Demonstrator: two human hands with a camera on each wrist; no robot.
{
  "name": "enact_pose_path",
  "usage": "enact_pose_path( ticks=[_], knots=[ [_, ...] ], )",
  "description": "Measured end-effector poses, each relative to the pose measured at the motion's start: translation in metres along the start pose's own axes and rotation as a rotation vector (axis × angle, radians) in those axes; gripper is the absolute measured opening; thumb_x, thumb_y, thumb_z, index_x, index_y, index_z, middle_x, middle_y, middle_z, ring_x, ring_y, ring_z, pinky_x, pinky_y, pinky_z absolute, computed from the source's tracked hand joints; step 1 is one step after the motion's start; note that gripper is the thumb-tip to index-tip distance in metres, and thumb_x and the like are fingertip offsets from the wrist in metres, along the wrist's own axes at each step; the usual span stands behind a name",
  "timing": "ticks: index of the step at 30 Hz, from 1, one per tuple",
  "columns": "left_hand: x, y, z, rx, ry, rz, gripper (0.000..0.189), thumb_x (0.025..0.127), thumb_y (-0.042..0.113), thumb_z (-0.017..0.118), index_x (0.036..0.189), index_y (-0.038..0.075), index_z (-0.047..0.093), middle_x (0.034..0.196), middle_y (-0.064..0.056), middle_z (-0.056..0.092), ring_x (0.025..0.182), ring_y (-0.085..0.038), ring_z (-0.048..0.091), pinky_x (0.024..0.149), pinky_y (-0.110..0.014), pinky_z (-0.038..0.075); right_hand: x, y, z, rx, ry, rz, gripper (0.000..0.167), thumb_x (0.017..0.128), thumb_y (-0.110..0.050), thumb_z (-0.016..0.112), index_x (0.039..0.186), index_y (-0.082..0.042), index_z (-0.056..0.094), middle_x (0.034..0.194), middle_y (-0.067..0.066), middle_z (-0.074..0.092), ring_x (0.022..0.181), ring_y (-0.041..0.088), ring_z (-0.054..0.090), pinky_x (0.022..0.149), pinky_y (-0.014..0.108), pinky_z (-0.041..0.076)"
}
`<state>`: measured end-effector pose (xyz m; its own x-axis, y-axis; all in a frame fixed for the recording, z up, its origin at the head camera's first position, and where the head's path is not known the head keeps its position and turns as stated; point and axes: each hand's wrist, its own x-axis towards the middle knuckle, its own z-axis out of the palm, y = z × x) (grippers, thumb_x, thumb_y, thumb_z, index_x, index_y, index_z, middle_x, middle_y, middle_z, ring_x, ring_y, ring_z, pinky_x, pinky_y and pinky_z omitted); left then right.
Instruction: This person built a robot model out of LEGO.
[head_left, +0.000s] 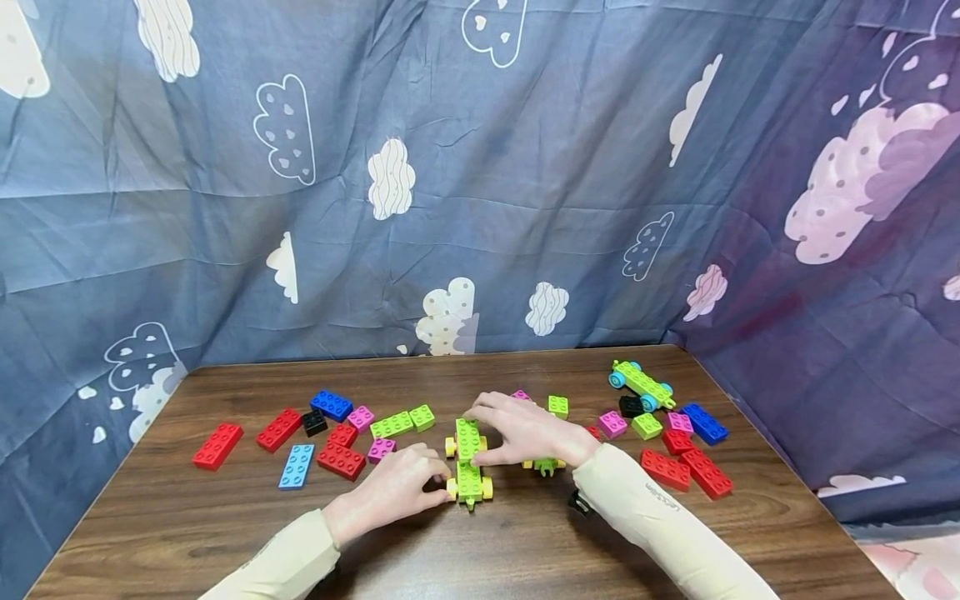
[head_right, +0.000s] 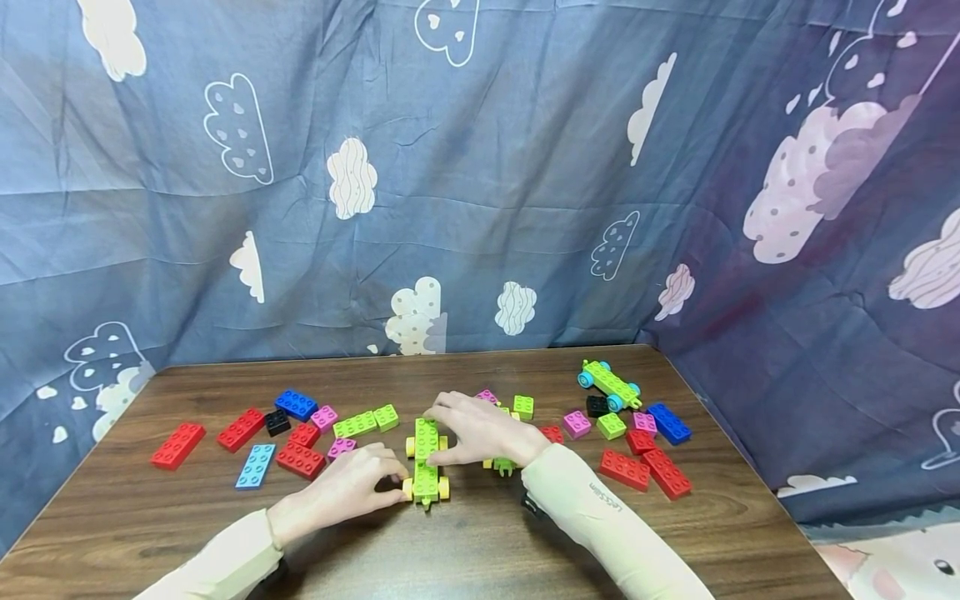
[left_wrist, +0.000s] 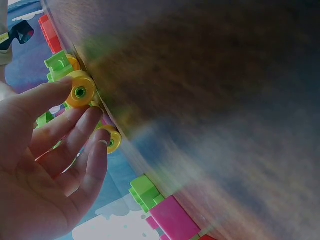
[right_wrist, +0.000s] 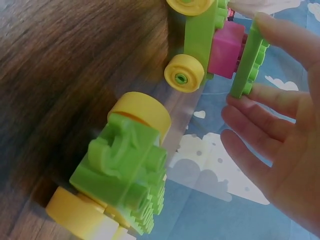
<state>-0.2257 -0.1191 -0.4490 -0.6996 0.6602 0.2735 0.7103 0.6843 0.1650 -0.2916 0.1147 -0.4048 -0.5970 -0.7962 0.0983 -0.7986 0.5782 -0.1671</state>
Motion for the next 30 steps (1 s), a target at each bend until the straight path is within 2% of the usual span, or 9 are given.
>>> enact_pose_path(
  ticks=[9,16,21,30],
  knots=[
    [-0.0006,0.0003,0.0007,-0.021,-0.001,-0.002,0.016,0.084,0.030,0.078,0.090,0.015,0.076,0.083,0.006,0.070,0.076,-0.003,0.056,0.063,-0.017,0.048,0.0018,-0.0024,-0.0001,0.041,-0.044,0.035,0.058,0.086,-0.049,0.072,0.129,-0.012,0.061,0.123,0.001,0.063,0.109,0.013,0.060,0.095,0.033,0.053],
    [-0.0010,-0.0005,0.0014,-0.007,0.006,-0.002,0.016,0.084,0.031,0.078,0.090,0.016,0.076,0.083,0.007,0.070,0.076,-0.004,0.056,0.063,-0.017,0.048,0.0035,-0.0031,0.0010,0.053,-0.016,0.001,0.057,0.085,-0.045,0.074,0.127,-0.008,0.062,0.120,0.005,0.065,0.105,0.018,0.064,0.092,0.033,0.054],
    [-0.0008,-0.0008,0.0016,-0.009,0.006,-0.003,0.016,0.084,0.031,0.078,0.090,0.016,0.076,0.083,0.006,0.070,0.076,-0.004,0.057,0.063,-0.017,0.048,0.0044,-0.0035,0.0012,0.060,-0.021,0.015,0.056,0.085,-0.046,0.075,0.126,-0.009,0.062,0.119,0.003,0.065,0.103,0.017,0.064,0.091,0.032,0.054],
    [0.0000,-0.0012,0.0008,-0.009,0.013,0.006,0.016,0.084,0.031,0.078,0.090,0.016,0.076,0.083,0.006,0.070,0.075,-0.004,0.056,0.063,-0.017,0.048,0.0053,-0.0030,0.0032,0.062,0.016,0.015,0.058,0.081,-0.047,0.078,0.124,-0.010,0.062,0.118,0.003,0.064,0.101,0.018,0.064,0.089,0.033,0.054]
  ],
)
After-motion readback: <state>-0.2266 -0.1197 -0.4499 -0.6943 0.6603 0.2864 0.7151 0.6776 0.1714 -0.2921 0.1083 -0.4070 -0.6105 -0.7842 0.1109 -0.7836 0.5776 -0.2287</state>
